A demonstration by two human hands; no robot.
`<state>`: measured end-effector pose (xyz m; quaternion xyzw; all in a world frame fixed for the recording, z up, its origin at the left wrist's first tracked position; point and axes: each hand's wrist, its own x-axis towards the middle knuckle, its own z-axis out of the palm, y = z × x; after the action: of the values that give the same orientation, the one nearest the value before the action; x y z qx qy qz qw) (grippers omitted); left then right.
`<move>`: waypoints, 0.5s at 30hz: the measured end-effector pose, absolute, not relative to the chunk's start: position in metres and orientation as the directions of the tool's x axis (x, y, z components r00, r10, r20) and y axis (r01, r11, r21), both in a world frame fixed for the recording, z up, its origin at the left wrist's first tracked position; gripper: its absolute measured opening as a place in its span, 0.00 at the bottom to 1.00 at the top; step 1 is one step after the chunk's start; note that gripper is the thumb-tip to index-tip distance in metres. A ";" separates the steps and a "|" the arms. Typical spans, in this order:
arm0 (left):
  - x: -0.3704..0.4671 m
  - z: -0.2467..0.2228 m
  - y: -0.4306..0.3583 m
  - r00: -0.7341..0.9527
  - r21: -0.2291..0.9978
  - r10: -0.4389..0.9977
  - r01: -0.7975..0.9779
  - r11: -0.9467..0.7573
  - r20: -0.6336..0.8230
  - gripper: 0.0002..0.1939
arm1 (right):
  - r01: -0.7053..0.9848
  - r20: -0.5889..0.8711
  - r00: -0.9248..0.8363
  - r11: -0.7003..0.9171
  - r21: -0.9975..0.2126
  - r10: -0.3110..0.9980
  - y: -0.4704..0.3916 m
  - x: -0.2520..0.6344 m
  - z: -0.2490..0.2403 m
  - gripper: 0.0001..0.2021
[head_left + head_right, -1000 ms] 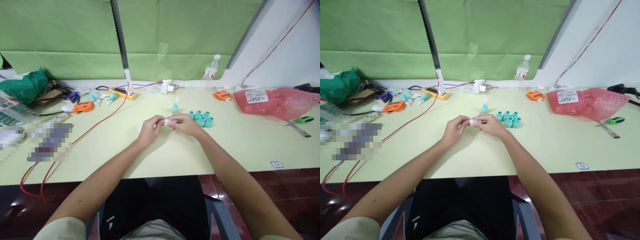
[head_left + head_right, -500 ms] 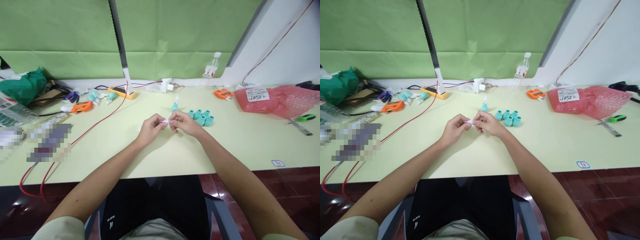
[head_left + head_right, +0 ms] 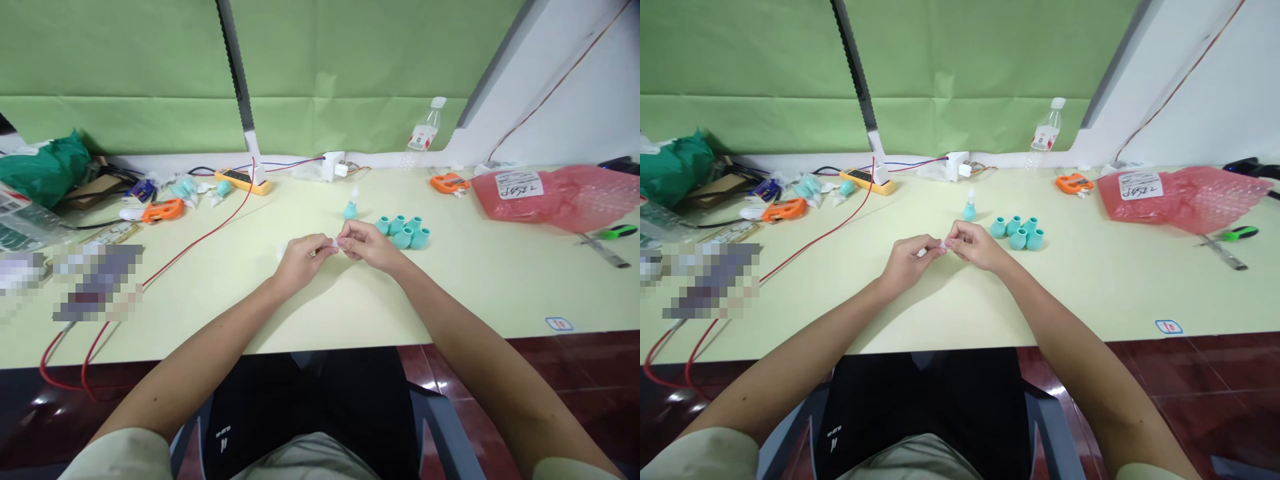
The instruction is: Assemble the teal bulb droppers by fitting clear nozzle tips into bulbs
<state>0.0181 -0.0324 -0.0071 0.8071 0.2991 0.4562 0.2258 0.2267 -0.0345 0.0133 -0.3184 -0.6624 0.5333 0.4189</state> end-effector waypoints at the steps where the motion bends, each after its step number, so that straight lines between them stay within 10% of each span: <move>1: 0.018 -0.007 -0.033 0.405 0.616 0.679 0.292 -0.731 0.613 0.11 | -0.030 0.210 -0.445 0.220 -0.975 0.870 -0.035 0.226 0.013 0.20; 7: 0.018 -0.005 -0.036 0.410 0.593 0.679 0.333 -0.733 0.608 0.11 | -0.079 0.111 -0.456 0.084 -0.993 0.883 -0.040 0.223 0.018 0.20; 15: 0.028 -0.006 -0.035 0.359 0.881 0.830 0.041 -0.471 0.426 0.13 | -0.076 -0.045 -0.499 -0.095 -0.993 0.866 -0.036 0.228 0.023 0.18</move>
<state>0.0281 -0.0349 -0.0057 0.7129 0.3056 0.4765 0.4139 0.2276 -0.0364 0.0231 -0.3476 -0.5679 0.6534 0.3602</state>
